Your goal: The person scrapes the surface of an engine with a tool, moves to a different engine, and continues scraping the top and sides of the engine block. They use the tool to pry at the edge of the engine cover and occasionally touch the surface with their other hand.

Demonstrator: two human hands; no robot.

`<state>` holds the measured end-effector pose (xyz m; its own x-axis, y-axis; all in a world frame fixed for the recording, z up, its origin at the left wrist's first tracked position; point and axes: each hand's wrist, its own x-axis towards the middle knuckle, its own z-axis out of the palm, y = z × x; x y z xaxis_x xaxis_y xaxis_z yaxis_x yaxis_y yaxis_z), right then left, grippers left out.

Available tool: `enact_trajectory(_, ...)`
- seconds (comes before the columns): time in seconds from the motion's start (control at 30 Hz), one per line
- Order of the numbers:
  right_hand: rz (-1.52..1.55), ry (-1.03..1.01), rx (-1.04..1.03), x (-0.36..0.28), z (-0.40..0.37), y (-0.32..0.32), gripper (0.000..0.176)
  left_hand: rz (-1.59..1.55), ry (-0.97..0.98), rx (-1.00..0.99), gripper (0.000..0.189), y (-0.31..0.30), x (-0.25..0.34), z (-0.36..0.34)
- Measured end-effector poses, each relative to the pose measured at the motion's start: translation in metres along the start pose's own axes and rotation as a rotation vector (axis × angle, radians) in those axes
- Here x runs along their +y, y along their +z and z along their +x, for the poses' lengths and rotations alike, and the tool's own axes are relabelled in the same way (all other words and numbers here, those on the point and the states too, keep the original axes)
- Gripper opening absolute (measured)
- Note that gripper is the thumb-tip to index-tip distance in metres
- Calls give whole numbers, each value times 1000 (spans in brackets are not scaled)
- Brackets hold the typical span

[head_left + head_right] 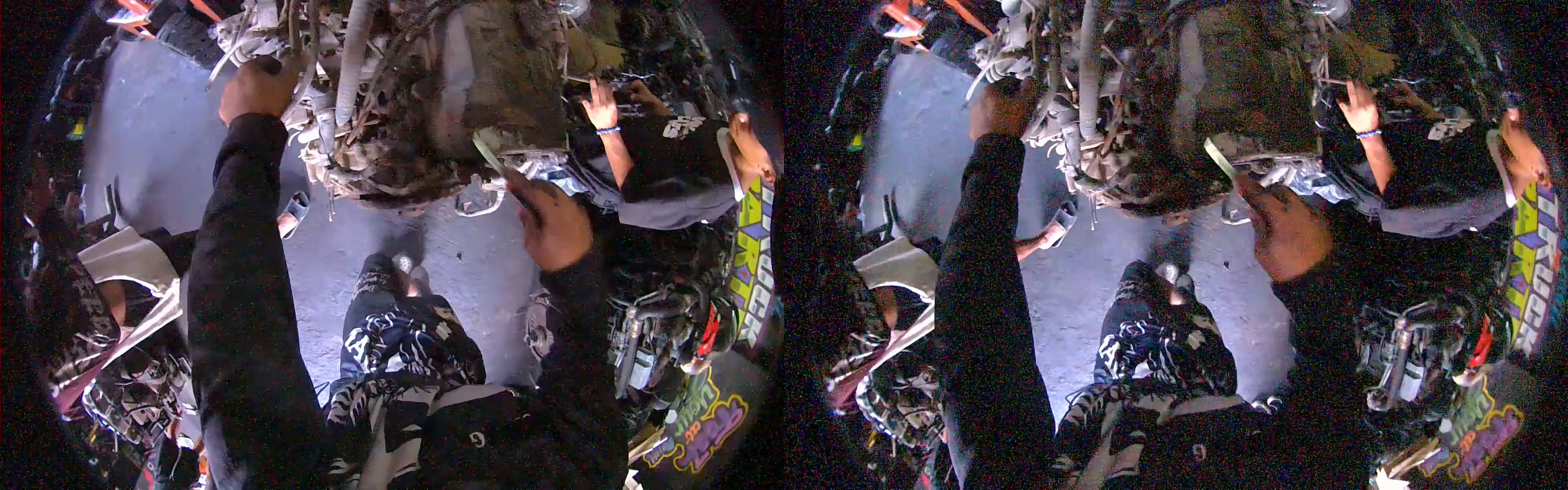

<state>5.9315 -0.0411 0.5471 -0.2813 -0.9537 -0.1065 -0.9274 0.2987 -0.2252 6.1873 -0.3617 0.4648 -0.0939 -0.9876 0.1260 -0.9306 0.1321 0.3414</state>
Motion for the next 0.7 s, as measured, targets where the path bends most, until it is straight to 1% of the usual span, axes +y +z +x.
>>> enact_trajectory(0.07,-23,-9,19,1,-2,-5,50,-20,-14,-113,49,-3,-2,6)
enact_trajectory(0.1,-35,-28,40,-1,2,-5,50,-18,-13,-99,49,1,-4,11)
enact_trajectory(0.17,-10,-54,48,0,2,-2,48,-30,-77,-25,57,11,-12,12)
enact_trajectory(0.23,6,-86,46,5,-3,0,45,-42,-98,-51,57,9,-11,15)
enact_trajectory(0.27,-35,-44,-11,6,0,2,45,-19,-52,-83,56,7,-8,13)
enact_trajectory(0.3,-41,-38,-14,6,0,1,45,3,-3,-112,56,3,-3,10)
enact_trajectory(0.33,-45,-56,27,5,3,0,45,-15,-48,-90,55,-1,2,5)
enact_trajectory(0.37,-43,-77,72,3,7,0,44,-13,-44,-80,55,-3,2,5)
enact_trajectory(0.4,-50,-45,28,7,3,-2,43,-17,-40,-101,56,-2,-1,6)
enact_trajectory(0.43,-42,-51,35,6,2,-3,43,-19,-38,-124,58,-2,-4,6)
enact_trajectory(0.47,-33,-38,2,4,3,-5,41,-12,-57,-87,59,-1,-1,6)
enact_trajectory(0.5,-29,-24,-32,1,4,-10,40,-13,-58,-83,59,2,-5,10)
enact_trajectory(0.53,1,3,2,-5,3,-12,48,-54,-73,-73,54,7,-9,14)
enact_trajectory(0.57,-6,6,-1,-7,3,-18,48,-97,-87,-67,50,6,-6,13)
enact_trajectory(0.6,-12,7,-36,-8,5,-24,48,-64,-116,-106,49,-1,-1,10)
enact_trajectory(0.63,-12,6,-66,-9,7,-27,48,-65,-112,-100,49,1,-2,11)
enact_trajectory(0.7,-25,0,-48,-6,2,-21,48,-41,-84,-107,50,1,-3,12)
